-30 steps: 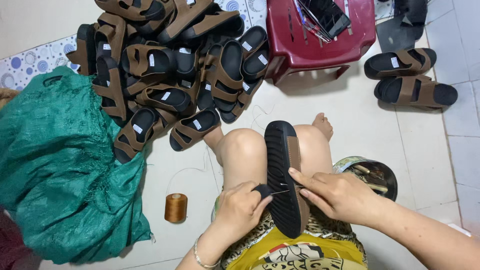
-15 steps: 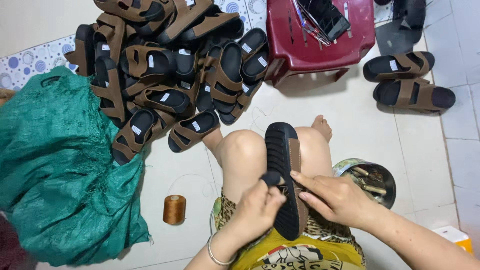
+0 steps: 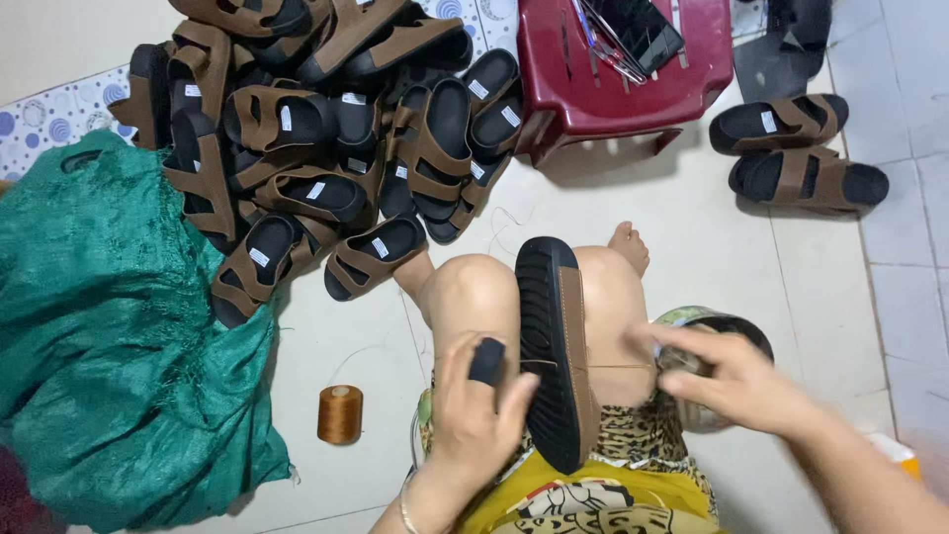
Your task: The person sits on the floor and sews a brown sandal using a needle and thread. They repeatedly push the needle through the sole and pull the thread to secure the sandal's components.
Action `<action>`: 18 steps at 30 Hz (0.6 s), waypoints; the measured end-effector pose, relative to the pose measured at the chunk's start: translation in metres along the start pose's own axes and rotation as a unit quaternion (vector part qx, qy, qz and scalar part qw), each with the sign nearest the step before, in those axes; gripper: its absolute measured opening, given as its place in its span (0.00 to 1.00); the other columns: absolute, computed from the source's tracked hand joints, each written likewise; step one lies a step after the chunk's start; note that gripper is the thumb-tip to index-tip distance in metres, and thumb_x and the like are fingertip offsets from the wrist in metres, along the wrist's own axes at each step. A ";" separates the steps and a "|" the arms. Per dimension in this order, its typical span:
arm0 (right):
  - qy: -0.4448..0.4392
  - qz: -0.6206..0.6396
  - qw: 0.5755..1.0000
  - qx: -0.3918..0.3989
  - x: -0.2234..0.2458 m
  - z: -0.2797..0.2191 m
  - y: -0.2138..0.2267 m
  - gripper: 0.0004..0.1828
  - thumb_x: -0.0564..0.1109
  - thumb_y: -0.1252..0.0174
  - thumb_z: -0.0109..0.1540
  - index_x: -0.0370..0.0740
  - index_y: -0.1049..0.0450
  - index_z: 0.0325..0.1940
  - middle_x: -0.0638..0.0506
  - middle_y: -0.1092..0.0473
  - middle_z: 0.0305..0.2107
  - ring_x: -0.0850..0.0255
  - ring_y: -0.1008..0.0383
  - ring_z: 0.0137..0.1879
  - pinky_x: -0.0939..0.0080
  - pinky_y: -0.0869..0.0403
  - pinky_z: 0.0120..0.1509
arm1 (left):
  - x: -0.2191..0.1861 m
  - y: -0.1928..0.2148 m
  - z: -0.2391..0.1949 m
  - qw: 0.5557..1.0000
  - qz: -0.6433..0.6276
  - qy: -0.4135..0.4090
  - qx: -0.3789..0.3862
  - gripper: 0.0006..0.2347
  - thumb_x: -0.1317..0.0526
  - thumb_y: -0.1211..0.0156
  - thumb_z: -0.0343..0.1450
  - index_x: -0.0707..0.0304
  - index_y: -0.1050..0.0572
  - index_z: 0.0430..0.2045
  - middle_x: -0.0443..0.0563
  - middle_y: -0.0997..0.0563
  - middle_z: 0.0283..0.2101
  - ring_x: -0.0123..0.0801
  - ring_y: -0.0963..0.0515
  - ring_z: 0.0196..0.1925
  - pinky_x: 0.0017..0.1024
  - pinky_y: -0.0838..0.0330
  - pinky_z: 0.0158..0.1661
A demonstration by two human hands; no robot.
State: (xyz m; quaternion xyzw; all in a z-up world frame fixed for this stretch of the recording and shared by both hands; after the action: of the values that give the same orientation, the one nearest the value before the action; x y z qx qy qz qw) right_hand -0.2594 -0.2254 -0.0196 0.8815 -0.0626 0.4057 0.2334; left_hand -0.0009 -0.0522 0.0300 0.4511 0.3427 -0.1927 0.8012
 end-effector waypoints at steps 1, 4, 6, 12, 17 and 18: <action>0.003 0.001 1.000 -0.002 0.005 0.005 -0.015 0.37 0.65 0.38 0.54 0.54 0.24 0.66 0.62 0.17 0.54 0.73 0.21 0.43 0.71 0.29 0.49 | -0.009 -0.001 0.004 1.000 0.002 -0.003 0.000 0.19 0.62 0.32 0.70 0.82 0.30 0.45 0.71 0.23 0.45 0.62 0.23 0.50 0.52 0.24 0.55; 0.118 0.303 0.946 -0.012 0.033 0.014 -0.039 0.07 0.43 0.34 0.61 0.36 0.16 0.34 0.47 0.21 0.32 0.61 0.23 0.38 0.63 0.27 0.47 | -0.030 -0.007 0.005 0.998 -0.042 -0.012 0.044 0.20 0.53 0.39 0.73 0.79 0.29 0.44 0.68 0.22 0.45 0.56 0.22 0.50 0.48 0.23 0.55; 0.164 0.460 0.871 0.045 0.052 0.009 -0.035 0.11 0.42 0.41 0.65 0.35 0.25 0.28 0.42 0.30 0.35 0.60 0.32 0.34 0.65 0.29 0.29 | -0.028 -0.016 -0.009 0.991 -0.029 0.023 0.127 0.31 0.50 0.31 0.70 0.79 0.36 0.58 0.72 0.29 0.58 0.63 0.28 0.60 0.52 0.31 0.60; 0.010 0.226 0.971 -0.082 0.043 0.012 -0.025 0.17 0.54 0.38 0.60 0.40 0.17 0.44 0.50 0.16 0.37 0.65 0.22 0.39 0.67 0.27 0.43 | -0.011 -0.028 -0.030 0.978 -0.018 0.110 0.174 0.34 0.43 0.34 0.69 0.75 0.36 0.59 0.67 0.26 0.54 0.55 0.27 0.55 0.46 0.30 0.54; 0.153 0.225 0.959 -0.074 0.067 0.014 -0.037 0.13 0.46 0.41 0.64 0.37 0.19 0.29 0.51 0.22 0.31 0.65 0.25 0.37 0.66 0.29 0.47 | -0.016 -0.034 -0.038 0.987 0.022 0.071 0.143 0.38 0.40 0.33 0.67 0.78 0.37 0.61 0.68 0.24 0.48 0.56 0.25 0.48 0.49 0.28 0.48; 0.136 0.274 0.950 -0.061 0.063 0.015 -0.039 0.14 0.46 0.40 0.64 0.34 0.19 0.29 0.49 0.23 0.31 0.64 0.26 0.36 0.67 0.30 0.43 | -0.016 -0.038 -0.042 0.987 0.028 0.056 0.146 0.41 0.39 0.32 0.66 0.79 0.39 0.62 0.69 0.24 0.50 0.57 0.24 0.48 0.51 0.28 0.48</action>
State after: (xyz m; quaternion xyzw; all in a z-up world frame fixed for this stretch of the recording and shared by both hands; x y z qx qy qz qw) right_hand -0.1958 -0.1932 0.0052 0.7508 -0.2943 0.5656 0.1729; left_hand -0.0513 -0.0359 0.0047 0.5831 0.3424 -0.1925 0.7111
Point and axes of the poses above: each hand's wrist, its own z-axis towards the middle knuckle, its own y-axis out of the back of the hand, x = y × z, the point moved 4 cm from there along z, towards the middle knuckle
